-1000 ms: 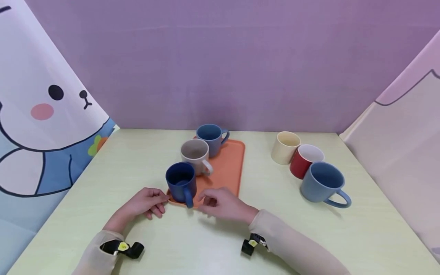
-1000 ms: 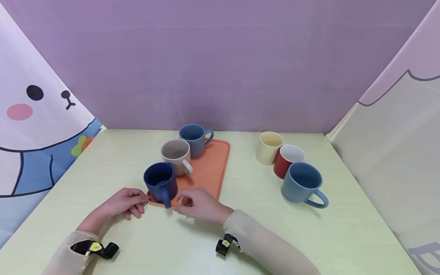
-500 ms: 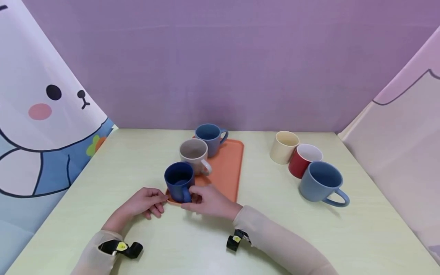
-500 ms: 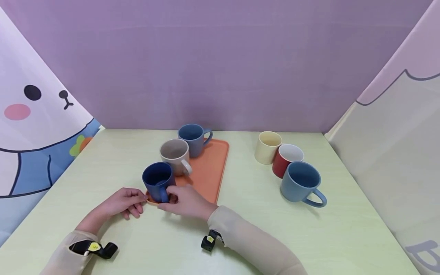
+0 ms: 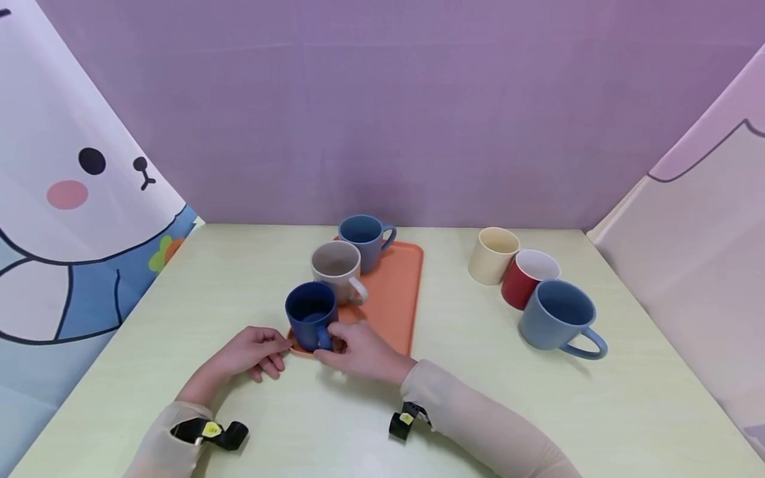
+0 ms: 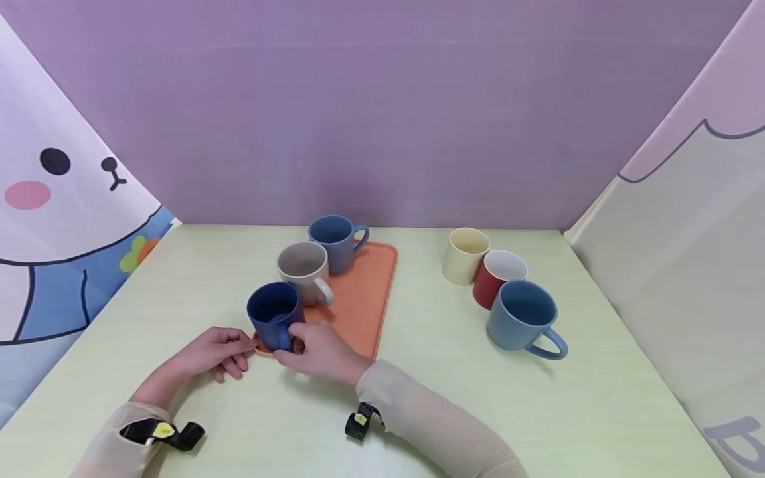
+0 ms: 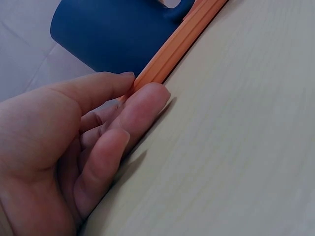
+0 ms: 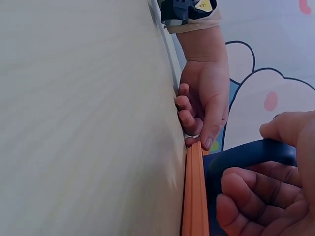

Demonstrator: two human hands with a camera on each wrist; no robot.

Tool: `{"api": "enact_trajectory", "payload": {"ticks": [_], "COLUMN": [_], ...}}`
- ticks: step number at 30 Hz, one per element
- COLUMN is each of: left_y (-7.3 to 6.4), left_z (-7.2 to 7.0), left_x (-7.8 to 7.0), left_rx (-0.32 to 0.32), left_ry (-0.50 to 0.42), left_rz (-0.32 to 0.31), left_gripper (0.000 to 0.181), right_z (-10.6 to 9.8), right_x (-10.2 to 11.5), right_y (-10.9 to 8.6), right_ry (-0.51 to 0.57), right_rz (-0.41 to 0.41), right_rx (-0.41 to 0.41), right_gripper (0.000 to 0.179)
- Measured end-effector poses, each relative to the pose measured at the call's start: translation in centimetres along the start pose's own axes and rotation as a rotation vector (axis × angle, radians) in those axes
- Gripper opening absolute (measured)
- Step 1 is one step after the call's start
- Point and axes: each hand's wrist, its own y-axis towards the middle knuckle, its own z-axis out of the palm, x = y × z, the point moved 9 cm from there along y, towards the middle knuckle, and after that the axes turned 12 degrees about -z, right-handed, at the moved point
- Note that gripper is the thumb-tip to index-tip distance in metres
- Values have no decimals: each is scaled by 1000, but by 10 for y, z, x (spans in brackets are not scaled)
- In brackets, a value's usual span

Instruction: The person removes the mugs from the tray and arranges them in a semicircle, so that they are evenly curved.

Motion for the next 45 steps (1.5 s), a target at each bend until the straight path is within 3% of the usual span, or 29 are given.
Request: {"api": "enact_trajectory", "payload": {"ticks": [14, 26, 40, 45], "left_y": [0, 0, -1, -2], "left_z": [1, 1, 0, 1], "left_x": [0, -1, -1, -2], "left_rx": [7, 5, 13, 14], "left_ry": [5, -6, 1, -3], "left_rz": [19, 30, 35, 41], "left_gripper": [31, 31, 30, 30], "right_z": [-14, -23, -46, -50], "right_x": [-4, -4, -14, -19], "right_y": [-5, -15, -33, -39], "right_ry": [-120, -160, -189, -138], "right_rz": [-4, 44, 115, 139], "right_rx": [9, 105, -6, -39], "right_gripper": [16, 10, 8, 8]}}
